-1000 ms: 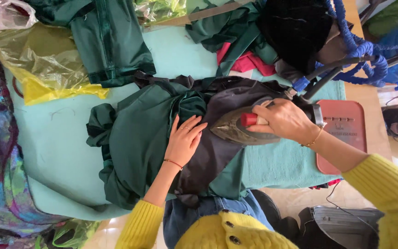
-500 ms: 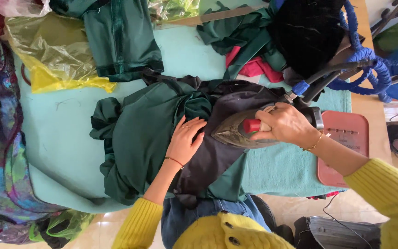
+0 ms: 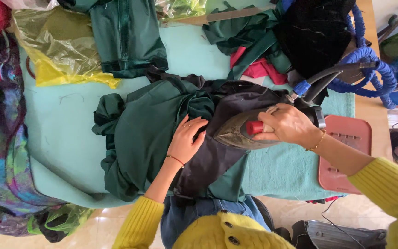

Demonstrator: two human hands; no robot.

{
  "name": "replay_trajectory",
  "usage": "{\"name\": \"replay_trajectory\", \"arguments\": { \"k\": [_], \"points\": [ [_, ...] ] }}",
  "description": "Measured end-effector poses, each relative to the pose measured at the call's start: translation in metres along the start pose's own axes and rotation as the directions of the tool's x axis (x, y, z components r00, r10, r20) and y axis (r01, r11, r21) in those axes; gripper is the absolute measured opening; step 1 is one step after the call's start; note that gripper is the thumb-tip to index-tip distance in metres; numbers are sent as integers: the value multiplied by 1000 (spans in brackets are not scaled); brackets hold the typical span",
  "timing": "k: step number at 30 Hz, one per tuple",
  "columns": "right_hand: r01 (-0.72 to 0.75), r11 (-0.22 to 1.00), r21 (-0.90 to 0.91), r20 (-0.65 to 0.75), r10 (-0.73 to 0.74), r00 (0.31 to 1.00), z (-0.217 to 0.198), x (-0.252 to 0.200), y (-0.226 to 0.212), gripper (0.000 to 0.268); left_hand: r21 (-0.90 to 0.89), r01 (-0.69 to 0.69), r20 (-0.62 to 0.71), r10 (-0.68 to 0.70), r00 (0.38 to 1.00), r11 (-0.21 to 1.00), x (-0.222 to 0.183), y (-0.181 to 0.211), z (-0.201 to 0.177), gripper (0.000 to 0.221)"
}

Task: Ironing and pressing seams of various fabric pieces on a work table

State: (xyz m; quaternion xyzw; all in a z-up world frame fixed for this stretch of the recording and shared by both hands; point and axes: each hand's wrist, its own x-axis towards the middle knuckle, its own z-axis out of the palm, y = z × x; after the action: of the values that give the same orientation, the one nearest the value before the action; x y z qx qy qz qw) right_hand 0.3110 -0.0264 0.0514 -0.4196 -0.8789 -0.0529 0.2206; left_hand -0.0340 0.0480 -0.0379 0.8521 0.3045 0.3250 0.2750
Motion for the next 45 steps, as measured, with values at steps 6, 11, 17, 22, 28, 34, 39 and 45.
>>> {"name": "replay_trajectory", "arguments": {
  "k": [6,11,17,22,28,34,39,45],
  "points": [
    [43,999,15,20,-43,999,1,-17,2,49,-9,-6,-5,5,1000,1000,-1,1,-2,30],
    [46,999,6,5,-46,999,-5,12,3,49,-48,2,-33,-4,999,999,0,3,-4,29],
    [40,998,44,1,-40,999,-1,3,2,46,-35,10,-12,-11,1000,999,1,3,-5,27],
    [22,997,67,11,-23,1000,-1,-9,1,47,-12,5,-8,-5,1000,1000,2,4,-4,26],
    [-9,999,40,2,9,1000,-10,-29,-2,46,55,-12,28,11,1000,998,2,4,-6,26],
    [-205,974,-97,102,214,972,-56,-72,-27,52,86,-34,44,30,999,996,6,12,-12,29],
    [-445,768,-462,221,585,780,-85,-145,-39,45,110,24,-46,-19,999,994,14,26,-11,24],
    [-622,482,-617,63,818,572,-92,-257,-41,47,86,-6,-125,17,992,996,23,38,-5,8]
  ]
}}
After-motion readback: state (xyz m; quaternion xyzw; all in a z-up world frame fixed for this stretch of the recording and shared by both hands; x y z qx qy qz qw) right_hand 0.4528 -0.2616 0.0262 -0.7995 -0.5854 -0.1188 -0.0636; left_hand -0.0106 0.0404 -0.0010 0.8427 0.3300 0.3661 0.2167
